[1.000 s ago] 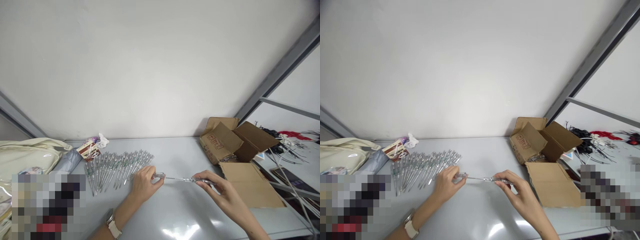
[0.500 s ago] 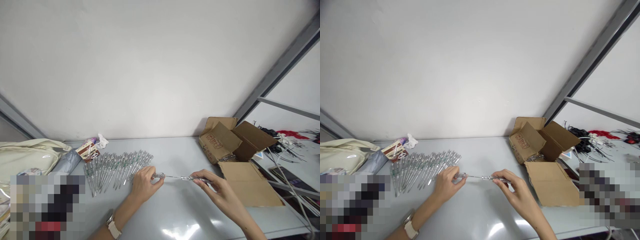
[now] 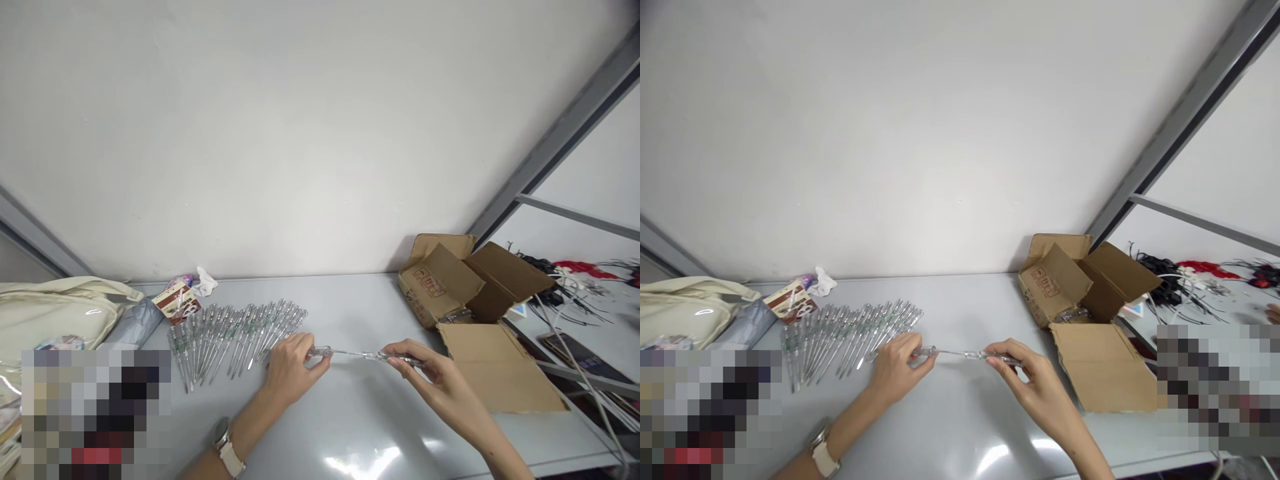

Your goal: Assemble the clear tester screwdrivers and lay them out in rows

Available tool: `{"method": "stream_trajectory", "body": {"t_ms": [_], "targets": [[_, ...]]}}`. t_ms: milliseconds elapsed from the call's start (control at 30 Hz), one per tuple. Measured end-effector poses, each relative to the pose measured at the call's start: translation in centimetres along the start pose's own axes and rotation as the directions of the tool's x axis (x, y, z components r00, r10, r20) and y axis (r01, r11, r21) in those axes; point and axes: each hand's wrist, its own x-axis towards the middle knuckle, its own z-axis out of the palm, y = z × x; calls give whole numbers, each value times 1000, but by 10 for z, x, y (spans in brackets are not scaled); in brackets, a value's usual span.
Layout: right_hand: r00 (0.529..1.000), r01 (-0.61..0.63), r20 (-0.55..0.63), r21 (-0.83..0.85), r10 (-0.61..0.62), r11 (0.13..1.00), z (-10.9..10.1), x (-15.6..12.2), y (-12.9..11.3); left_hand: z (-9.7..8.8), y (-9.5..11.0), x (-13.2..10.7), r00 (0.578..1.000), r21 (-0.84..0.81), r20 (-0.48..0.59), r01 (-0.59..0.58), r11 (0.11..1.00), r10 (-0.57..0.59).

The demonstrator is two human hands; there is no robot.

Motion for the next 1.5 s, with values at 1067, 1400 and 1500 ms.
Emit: {"method": "stream_trajectory", "body": {"t_ms": [1067, 1400, 1500], "targets": [[979, 119, 183, -144, -92, 982, -12, 8, -12, -2, -2, -2, 1000, -10, -6, -18, 1000, 18], [967, 81, 251, -128, -47, 989, -10, 10, -11, 1, -3, -5, 998, 33, 18, -63, 997, 63], [963, 12, 270, -73, 8, 997, -10, 14, -8, 0, -2, -4, 995, 55, 3, -103, 993, 103]]}}
